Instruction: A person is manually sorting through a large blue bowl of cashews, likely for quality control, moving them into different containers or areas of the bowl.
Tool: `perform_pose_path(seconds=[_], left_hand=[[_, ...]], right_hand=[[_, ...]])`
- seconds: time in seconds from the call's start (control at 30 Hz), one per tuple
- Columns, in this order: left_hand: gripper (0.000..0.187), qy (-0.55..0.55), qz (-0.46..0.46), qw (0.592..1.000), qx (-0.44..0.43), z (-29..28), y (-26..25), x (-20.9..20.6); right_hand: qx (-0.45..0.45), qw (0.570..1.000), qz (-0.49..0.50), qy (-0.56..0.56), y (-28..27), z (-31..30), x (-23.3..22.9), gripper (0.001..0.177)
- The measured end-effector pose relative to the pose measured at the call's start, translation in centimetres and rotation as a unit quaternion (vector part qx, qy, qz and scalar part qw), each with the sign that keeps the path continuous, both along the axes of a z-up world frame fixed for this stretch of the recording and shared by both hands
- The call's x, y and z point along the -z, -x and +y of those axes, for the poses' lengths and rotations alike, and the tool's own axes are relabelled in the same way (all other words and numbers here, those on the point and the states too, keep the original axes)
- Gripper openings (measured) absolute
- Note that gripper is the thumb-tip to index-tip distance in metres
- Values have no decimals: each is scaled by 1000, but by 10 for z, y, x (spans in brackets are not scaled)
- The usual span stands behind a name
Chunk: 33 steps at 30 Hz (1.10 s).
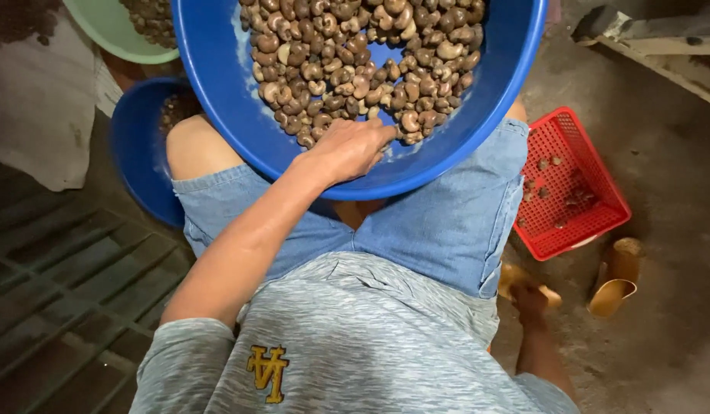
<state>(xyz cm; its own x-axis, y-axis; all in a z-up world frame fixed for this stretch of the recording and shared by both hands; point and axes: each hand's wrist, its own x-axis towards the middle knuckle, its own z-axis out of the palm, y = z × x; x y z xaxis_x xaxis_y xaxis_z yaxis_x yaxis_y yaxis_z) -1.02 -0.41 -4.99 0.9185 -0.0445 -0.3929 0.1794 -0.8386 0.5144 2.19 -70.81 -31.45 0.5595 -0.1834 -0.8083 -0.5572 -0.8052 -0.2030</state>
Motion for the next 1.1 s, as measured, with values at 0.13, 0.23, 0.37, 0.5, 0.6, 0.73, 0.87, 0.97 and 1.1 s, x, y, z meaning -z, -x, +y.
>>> perform_pose_path(seconds=[0.13, 0.23, 0.37, 0.5, 0.6, 0.73, 0.87, 0.97, 1.1], left_hand=[[27, 12, 6, 1000, 6, -1, -5, 9], [30, 35, 23, 999, 1, -1, -14, 5], [18, -14, -169, 985, -23, -12, -45, 14], [3, -81, -280, 956, -22, -27, -63, 9], [12, -72, -255, 964, -13, -17, -44, 12], [19, -70, -96, 993, 2, 17, -13, 3], [31, 45, 26, 998, -37, 49, 0, -45], [31, 88, 29, 991, -100, 62, 5, -78], [13, 87, -49, 981, -166, 69, 10, -86]], right_hand=[[-432, 878, -52, 199, -9, 16, -83, 34], [-165, 970, -114, 136, -3, -3, -55, 49], [-194, 963, -186, -35, -46, 93, -109, 50], [-338, 885, -319, -36, -100, 219, -181, 37], [-346, 817, -436, -151, -116, 334, -291, 26], [-365, 747, -508, -226, -133, 429, -371, 19], [-513, 627, -543, -222, -140, 520, -395, 22], [-620, 558, -523, -178, -148, 567, -382, 23], [-709, 511, -486, -28, -166, 590, -319, 29]])
